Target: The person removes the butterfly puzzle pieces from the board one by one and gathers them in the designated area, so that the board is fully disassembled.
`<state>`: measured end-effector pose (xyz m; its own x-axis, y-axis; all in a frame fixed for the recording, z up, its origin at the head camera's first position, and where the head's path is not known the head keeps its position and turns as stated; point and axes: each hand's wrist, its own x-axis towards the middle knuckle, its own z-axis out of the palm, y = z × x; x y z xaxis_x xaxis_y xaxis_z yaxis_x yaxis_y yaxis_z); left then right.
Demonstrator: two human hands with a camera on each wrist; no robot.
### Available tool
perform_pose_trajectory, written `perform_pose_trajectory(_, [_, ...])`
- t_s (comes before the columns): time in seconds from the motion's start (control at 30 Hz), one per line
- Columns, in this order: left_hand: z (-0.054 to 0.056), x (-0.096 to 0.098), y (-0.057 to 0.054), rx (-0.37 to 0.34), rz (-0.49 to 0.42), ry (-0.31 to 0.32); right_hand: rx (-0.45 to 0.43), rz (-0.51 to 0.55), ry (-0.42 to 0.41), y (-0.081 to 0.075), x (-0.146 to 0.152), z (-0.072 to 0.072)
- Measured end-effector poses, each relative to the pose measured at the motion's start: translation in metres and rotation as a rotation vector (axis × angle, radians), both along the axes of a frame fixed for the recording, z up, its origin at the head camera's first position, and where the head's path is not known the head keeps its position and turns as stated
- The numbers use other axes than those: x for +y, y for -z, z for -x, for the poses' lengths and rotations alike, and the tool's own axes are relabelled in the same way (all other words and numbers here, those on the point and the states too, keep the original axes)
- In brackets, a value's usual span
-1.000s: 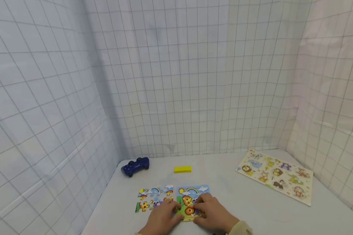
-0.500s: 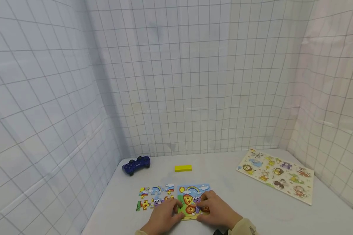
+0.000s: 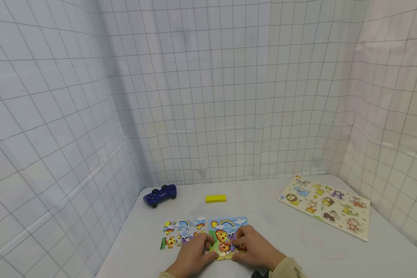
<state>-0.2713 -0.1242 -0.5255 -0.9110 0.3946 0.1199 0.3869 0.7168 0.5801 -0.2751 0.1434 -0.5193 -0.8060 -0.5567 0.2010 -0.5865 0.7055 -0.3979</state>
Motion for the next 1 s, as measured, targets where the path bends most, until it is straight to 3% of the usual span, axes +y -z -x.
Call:
perform_pose_trajectory(0.2, [0.0003,0.0008,-0.0029,-0.018,0.021,0.008,-0.015,0.008,0.004,-0.0001,0.0009,0.0004])
perform_pose_trajectory(0.47, [-0.0002,0.0013,-0.0030,0.043,0.031,0.026,0.014,0.027,-0.011,-0.0009,0.0004,-0.0012])
perform_pose_trajectory(0.67, [-0.0009,0.0004,-0.0033,0.040,0.013,0.040,-0.002,0.031,-0.009,-0.0018,-0.0012,-0.0018])
perform_pose_trajectory(1.0, [0.0018,0.0053,-0.0012,-0.047,-0.087,-0.053,-0.012,0.014,-0.005,-0.0047,-0.0012,-0.0024])
